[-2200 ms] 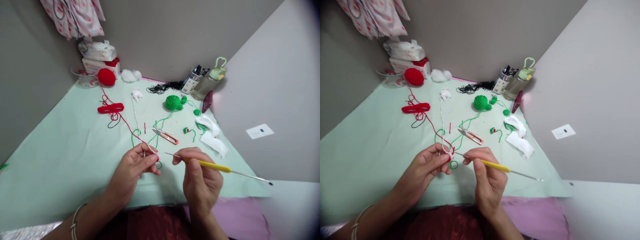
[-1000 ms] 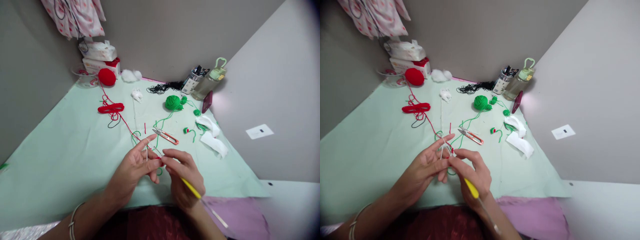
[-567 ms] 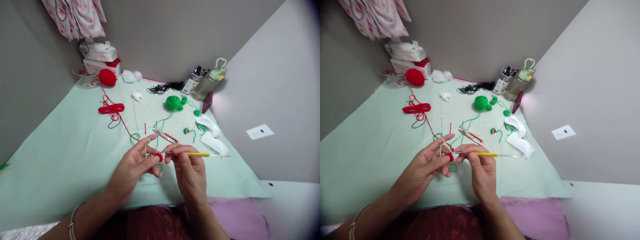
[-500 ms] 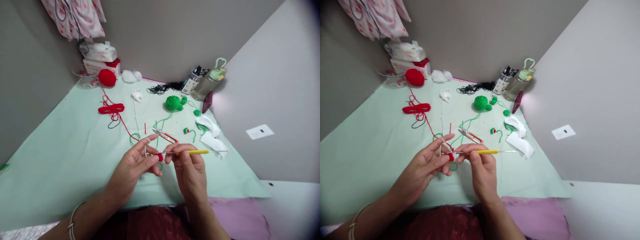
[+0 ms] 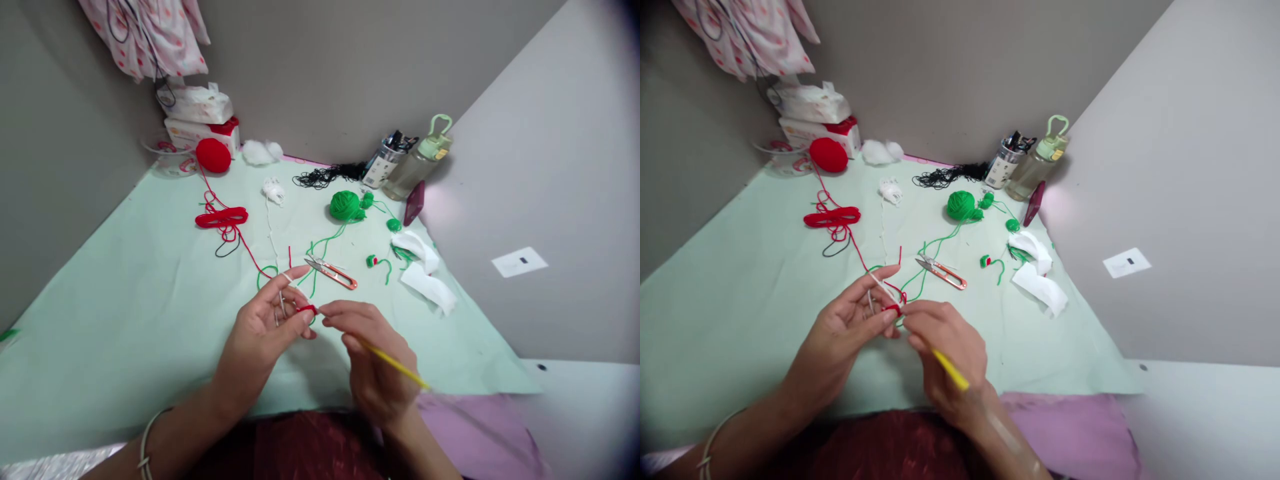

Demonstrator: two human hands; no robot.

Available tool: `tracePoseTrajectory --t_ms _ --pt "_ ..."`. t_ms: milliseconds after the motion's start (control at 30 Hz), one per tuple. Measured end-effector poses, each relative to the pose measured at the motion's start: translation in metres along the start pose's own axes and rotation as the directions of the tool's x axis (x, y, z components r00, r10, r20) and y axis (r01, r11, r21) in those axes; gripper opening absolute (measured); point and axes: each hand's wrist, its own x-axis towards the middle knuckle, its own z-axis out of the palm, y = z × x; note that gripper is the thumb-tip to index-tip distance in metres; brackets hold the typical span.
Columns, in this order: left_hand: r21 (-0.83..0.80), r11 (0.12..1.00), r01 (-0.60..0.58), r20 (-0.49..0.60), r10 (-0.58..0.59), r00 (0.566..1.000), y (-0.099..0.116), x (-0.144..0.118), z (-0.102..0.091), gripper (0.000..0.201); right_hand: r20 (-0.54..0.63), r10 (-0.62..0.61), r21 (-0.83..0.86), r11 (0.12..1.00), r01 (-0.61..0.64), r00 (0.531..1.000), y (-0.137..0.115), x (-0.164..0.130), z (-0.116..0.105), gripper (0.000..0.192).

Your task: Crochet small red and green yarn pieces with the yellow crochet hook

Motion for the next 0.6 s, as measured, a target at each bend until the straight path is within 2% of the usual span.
tracePoseTrajectory --t_ms 100,200,267,333,400,467,533,600 --pt "-0.053 0.998 0.02 0.018 -0.019 1.0 0.0 -0.001 0.001 0.062 0.052 -0.142 -0.252 0.956 0.151 0.988 0.002 -0.005 0.005 0.032" --pt "-0.168 0.968 0.187 0.131 -0.166 0.977 0.003 0.001 0.0 0.072 0.064 -0.215 -0.363 0.905 0.223 0.975 0.004 -0.009 0.008 0.042" --pt "-0.224 0.928 0.297 0.201 -0.254 0.946 0.007 0.003 -0.002 0.069 0.0 -0.166 -0.274 0.948 0.16 0.986 0.004 -0.008 0.007 0.042" --pt "-0.256 0.914 0.315 0.199 -0.268 0.942 0.009 0.005 -0.004 0.06 -0.111 -0.028 -0.052 0.998 0.023 0.993 0.004 -0.005 0.005 0.033" --pt "-0.262 0.926 0.273 0.161 -0.237 0.958 0.01 0.006 -0.005 0.054 -0.174 0.156 0.215 0.969 -0.117 0.972 0.005 0.0 0.004 0.025" --pt "-0.238 0.944 0.227 0.154 -0.194 0.969 0.008 0.005 -0.004 0.052 -0.166 0.275 0.391 0.9 -0.193 0.947 0.006 0.006 0.005 0.022" --pt "-0.207 0.958 0.197 0.173 -0.162 0.972 0.005 0.003 -0.001 0.05 -0.131 0.293 0.43 0.878 -0.212 0.947 0.007 0.01 0.008 0.02" --pt "-0.184 0.968 0.173 0.177 -0.14 0.974 0.002 0.002 0.002 0.05 -0.13 0.253 0.359 0.913 -0.193 0.959 0.006 0.01 0.011 0.019"
